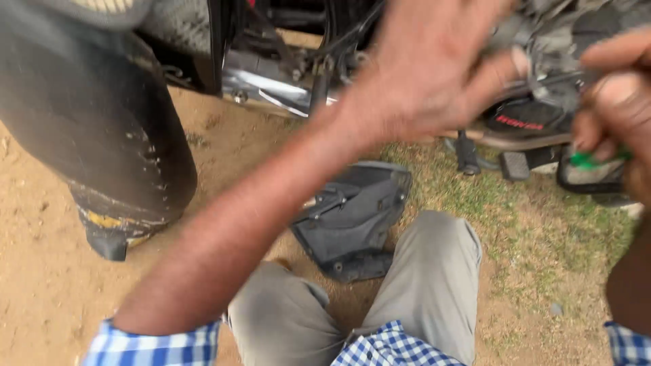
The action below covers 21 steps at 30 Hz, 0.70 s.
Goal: Perform maintenance on a motorcycle by cleaning the air filter area and reassembling the side panel.
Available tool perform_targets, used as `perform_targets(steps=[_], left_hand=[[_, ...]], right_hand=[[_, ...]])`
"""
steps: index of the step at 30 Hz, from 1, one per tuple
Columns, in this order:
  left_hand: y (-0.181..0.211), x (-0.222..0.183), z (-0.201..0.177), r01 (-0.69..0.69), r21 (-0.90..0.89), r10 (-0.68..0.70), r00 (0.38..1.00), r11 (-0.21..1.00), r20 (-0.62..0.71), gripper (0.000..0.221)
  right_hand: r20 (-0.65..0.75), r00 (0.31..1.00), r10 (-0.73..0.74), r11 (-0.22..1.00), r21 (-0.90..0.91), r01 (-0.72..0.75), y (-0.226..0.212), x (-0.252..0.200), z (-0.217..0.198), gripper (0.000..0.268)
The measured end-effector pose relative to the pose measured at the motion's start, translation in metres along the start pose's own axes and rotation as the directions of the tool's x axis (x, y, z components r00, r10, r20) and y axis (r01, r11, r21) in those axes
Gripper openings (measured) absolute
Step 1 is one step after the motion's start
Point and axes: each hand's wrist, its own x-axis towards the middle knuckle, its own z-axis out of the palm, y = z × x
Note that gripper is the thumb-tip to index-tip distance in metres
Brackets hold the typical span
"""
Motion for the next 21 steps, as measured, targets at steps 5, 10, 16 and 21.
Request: perform_targets(steps=[5,10,16,21], left_hand=[[0.060,-0.183,0.055,0.617,-0.683,-0.334,0.596,-0.391,0.730,0.062],[0.025,-0.289,-0.015,0.716,-0.305,-0.405,0.034,-0.628,0.914,0.035],[-0.029,-0.427,-0.061,0.981,-0.079,-0.812,-0.100,-0.177,0.576,0.029],[-0.032,-0.484,-0.084,0.829,0.507,-0.940,0.063,0.237,0.336,0.024]], right_hand=[[0.086,0.979,0.184,0.959,0.203,-0.198,-0.028,-0.035,0.167,0.018],[0.255,0.841,0.477,0.791,0.291,-0.538,0.047,-0.056,0.276,0.019],[-0.099,0.801,0.590,0.806,0.028,-0.591,0.229,-0.107,0.410,0.014],[-0.199,0.752,0.629,0.729,-0.185,-0.659,0.311,-0.122,0.482,0.026]])
